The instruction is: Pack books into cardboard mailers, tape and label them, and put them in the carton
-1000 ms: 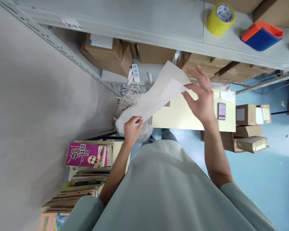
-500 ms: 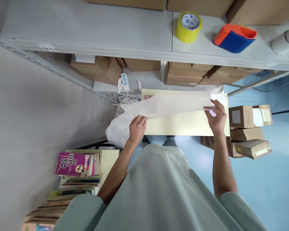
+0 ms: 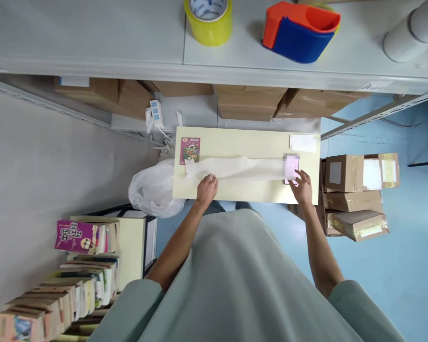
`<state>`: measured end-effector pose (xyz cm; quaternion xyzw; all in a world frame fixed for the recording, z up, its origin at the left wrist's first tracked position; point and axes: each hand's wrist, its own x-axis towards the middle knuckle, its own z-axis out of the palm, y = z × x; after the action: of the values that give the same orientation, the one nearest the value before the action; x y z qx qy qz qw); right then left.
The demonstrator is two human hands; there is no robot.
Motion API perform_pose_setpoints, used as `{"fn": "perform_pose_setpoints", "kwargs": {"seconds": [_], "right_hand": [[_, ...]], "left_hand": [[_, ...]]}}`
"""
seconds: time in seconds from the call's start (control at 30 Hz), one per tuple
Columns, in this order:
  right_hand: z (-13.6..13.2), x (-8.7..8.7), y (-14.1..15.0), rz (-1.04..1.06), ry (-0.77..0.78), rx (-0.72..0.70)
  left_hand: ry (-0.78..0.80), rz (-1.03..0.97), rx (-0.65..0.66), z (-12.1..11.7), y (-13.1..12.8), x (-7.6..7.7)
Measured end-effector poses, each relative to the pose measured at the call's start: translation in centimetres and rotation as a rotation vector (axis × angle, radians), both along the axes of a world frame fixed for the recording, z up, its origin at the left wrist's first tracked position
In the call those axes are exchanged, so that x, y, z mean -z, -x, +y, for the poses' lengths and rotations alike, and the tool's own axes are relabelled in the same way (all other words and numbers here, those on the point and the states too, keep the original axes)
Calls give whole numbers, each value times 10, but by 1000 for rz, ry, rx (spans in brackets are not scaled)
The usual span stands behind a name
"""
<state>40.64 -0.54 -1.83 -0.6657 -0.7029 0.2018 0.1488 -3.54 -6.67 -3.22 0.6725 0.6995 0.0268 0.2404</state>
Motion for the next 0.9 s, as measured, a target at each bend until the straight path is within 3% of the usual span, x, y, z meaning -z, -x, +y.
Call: {"fn": "perform_pose_setpoints", "kwargs": {"seconds": [0.13, 0.27, 0.47, 0.67, 0.77, 0.9], "right_hand": [[-7, 13, -15, -16, 10, -104], [-14, 22, -17, 12, 17, -234], [-11, 25, -34, 62, 7, -151], [5, -5, -38, 316, 112, -90], [11, -27, -37, 459, 229, 7], [23, -48, -38, 491, 293, 119]], "left_hand": [[46, 36, -39, -8, -16, 12], [47, 32, -62, -13, -13, 18], [50, 72, -146, -16, 19, 15], [-25, 75, -301, -14, 59, -4], [-65, -19, -387, -12, 84, -21], [-81, -195, -502, -2, 119, -46]]}}
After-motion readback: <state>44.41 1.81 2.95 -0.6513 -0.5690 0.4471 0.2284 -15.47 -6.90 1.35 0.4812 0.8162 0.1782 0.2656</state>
